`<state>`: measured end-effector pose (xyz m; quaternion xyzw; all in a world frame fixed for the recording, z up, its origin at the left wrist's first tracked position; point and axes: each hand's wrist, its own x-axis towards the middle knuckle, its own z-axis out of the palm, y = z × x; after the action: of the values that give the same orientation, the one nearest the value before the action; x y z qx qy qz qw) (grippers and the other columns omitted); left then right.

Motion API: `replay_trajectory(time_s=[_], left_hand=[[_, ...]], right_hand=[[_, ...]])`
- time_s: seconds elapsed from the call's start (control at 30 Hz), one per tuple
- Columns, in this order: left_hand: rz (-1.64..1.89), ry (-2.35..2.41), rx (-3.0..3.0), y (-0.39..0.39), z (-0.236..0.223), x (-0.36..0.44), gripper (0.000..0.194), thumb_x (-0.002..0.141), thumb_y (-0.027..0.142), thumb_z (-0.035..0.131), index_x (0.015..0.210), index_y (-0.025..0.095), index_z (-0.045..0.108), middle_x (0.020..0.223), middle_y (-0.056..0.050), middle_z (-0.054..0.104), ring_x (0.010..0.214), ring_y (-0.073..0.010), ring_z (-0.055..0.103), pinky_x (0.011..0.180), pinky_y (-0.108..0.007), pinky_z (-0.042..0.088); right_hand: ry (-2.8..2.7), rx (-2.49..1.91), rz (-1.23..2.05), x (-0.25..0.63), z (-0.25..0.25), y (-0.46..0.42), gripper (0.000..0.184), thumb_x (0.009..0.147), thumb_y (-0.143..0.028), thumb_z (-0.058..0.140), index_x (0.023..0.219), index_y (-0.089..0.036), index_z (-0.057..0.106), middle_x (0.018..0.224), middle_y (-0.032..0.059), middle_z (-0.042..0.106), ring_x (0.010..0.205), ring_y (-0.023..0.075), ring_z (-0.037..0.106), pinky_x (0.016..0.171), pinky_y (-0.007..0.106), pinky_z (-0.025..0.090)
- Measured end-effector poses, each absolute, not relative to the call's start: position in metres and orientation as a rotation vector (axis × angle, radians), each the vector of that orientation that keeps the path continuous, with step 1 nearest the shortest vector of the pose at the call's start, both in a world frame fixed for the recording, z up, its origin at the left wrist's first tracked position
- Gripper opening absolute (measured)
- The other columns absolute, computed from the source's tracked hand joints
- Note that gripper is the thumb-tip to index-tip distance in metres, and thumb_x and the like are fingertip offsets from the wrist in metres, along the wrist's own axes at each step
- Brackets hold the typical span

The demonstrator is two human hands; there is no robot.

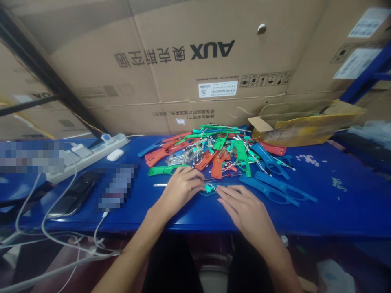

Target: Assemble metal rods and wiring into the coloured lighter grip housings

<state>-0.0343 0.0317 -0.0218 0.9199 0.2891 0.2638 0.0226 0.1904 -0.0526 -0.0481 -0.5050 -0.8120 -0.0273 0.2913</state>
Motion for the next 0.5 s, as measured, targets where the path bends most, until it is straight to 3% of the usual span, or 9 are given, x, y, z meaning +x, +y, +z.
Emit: replay_trajectory(time_s=[0.17,0.5], left_hand=[[0.817,0.883,3.015,0.0251,-0.0197,-0.0311,0.014,0.101,0.021,0.060,0.093,0.019,0.072,0.105,-0.002,0.073,0.092,-0.0199,0.059,0.085,-0.036,0.038],[0.853,0.894,3.071,0.0258,-0.0228,-0.0286,0.015,0.100,0.024,0.062,0.089,0.016,0.067,0.099,-0.001,0.073,0.088,-0.0193,0.058,0.079,-0.035,0.037]], right_hand=[[-2.154,-1.340,-0.059,0.1915,-0.0488,-0.0528,0.028,0.100,-0.022,0.059,0.124,-0.018,0.073,0.120,0.0028,0.077,0.104,0.0255,0.066,0.089,0.043,0.059],[-2.152,-1.335,-0.046,0.1931,-0.0503,-0.0525,0.029,0.101,-0.022,0.059,0.126,-0.019,0.072,0.122,0.0033,0.076,0.104,0.0252,0.065,0.090,0.043,0.058]])
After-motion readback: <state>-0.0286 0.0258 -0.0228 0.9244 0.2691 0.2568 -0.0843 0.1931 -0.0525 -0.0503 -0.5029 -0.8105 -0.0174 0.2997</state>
